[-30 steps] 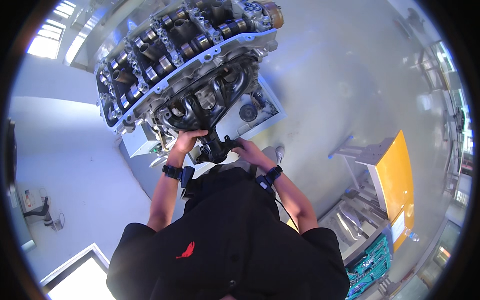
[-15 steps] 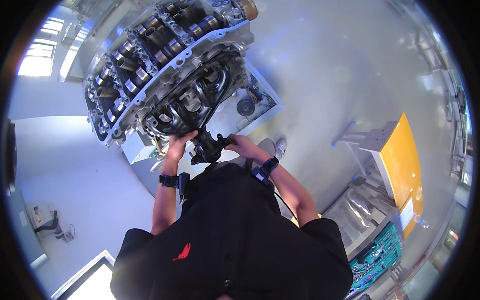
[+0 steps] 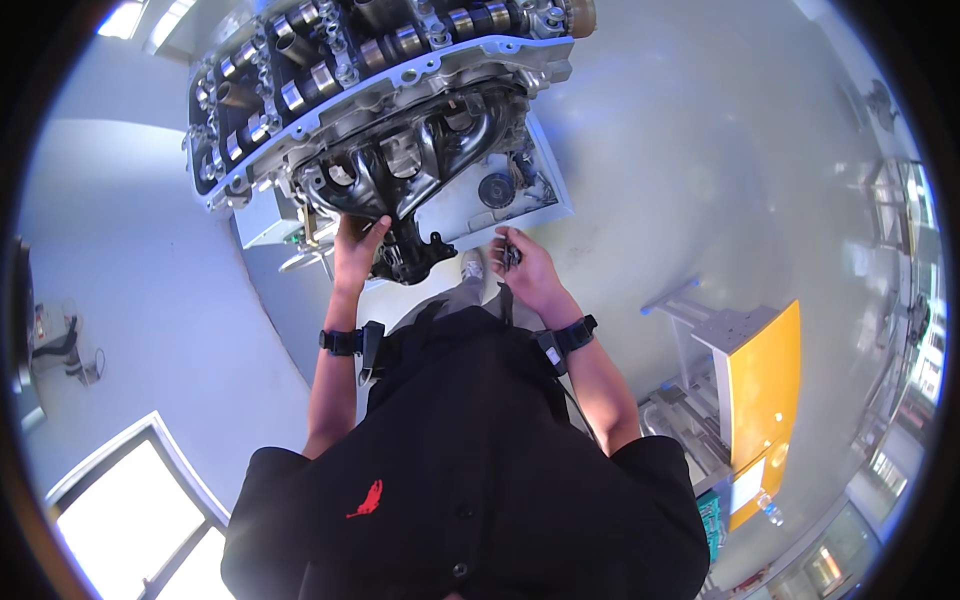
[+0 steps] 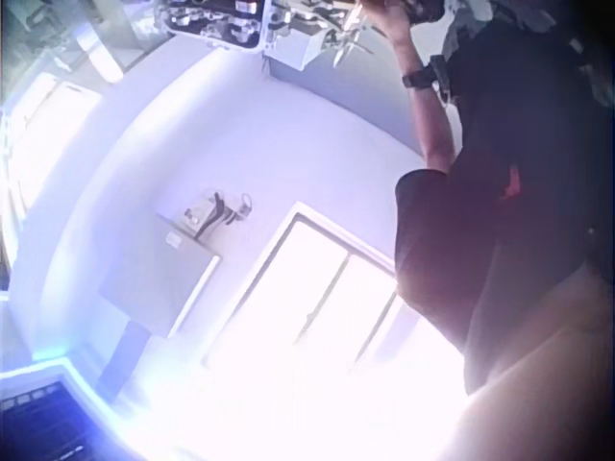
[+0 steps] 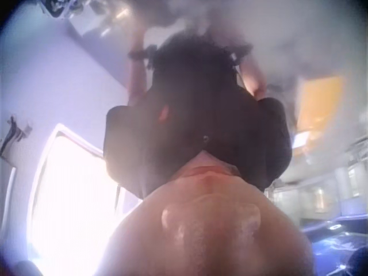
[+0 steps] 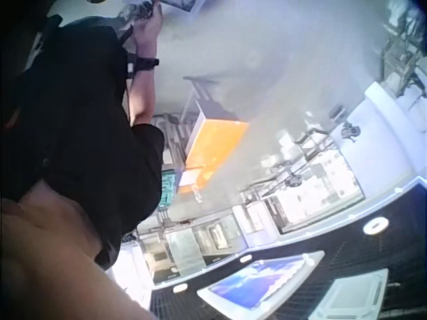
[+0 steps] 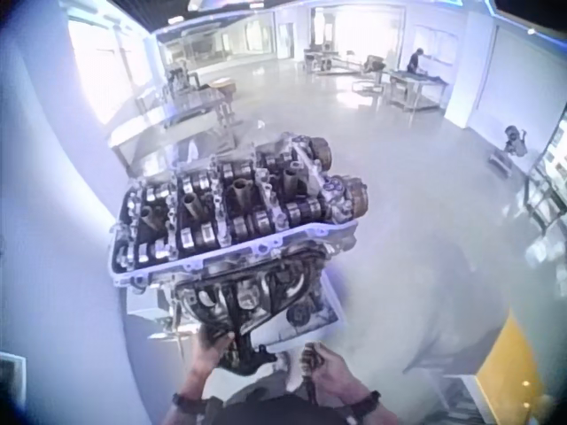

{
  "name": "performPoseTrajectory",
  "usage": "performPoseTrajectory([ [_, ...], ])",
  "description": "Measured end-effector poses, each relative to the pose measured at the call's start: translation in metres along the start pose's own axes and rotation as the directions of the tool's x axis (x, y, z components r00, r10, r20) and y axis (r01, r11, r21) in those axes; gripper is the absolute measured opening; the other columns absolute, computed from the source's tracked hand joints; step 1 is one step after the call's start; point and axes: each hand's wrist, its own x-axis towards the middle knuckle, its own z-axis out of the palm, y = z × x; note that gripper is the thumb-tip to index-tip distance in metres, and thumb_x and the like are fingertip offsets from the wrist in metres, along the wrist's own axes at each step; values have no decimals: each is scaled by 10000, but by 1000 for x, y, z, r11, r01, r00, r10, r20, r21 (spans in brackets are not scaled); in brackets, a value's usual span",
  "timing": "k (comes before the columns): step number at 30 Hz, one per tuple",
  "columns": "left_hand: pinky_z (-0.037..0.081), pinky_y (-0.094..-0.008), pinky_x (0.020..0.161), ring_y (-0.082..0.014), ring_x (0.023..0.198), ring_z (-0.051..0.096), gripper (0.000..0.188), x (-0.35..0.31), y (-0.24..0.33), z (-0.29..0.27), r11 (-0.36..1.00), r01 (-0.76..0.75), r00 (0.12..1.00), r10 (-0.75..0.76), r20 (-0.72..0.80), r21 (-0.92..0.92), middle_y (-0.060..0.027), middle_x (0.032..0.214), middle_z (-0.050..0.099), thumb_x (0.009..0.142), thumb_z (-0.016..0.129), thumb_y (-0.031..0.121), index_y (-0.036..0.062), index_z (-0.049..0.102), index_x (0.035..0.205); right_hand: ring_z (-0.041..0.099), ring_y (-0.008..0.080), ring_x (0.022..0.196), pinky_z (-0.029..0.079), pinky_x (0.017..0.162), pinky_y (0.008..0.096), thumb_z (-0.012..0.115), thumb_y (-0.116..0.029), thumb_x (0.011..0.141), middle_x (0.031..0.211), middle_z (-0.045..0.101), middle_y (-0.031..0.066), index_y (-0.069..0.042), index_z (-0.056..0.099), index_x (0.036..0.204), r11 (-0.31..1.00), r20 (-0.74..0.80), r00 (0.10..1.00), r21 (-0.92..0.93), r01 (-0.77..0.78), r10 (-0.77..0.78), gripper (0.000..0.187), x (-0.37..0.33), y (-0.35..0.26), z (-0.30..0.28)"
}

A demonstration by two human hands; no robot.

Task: The person fits an intake manifold onto an engine cylinder head and inserts bolts by hand. They then use a socket wrench to tighten the bolts and use a probe tool to reach into the assembly.

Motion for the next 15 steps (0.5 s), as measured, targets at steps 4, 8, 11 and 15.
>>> performPoseTrajectory([
  [4,437,-322,882,-223,1111,489,445,-42,-6,8,990,-69,938,107,-331,125,-159,1208,486,828,602,88,-50,422,1212,466,289,1156,382,986,408,373,-229,957,1172,519,163,-7,465,1181,968,92,996,251,-10,-14,328,-16,-15,26],
  [8,456,-320,852,-207,1027,538,323,-94,25,28,982,-113,948,153,-280,153,-123,1117,547,833,556,26,-22,492,1145,405,304,1213,315,1035,448,353,-260,964,1242,464,198,8,456,1198,926,229,973,363,-102,18,370,-36,-25,65],
  [11,471,-313,805,-198,938,569,249,-117,56,55,954,-202,942,251,-224,219,-110,1027,578,808,546,-13,-5,548,1057,310,310,1282,242,1083,449,343,-290,962,1336,369,202,25,366,1292,906,327,944,388,-167,33,457,-48,-27,80],
  [15,489,-276,664,-176,721,602,240,-127,96,83,822,-322,931,366,-3,469,-94,920,587,753,626,-13,21,604,989,293,299,1294,234,1083,436,321,-319,964,1356,354,188,13,344,1313,903,337,940,381,-197,62,483,-57,-25,86],
])
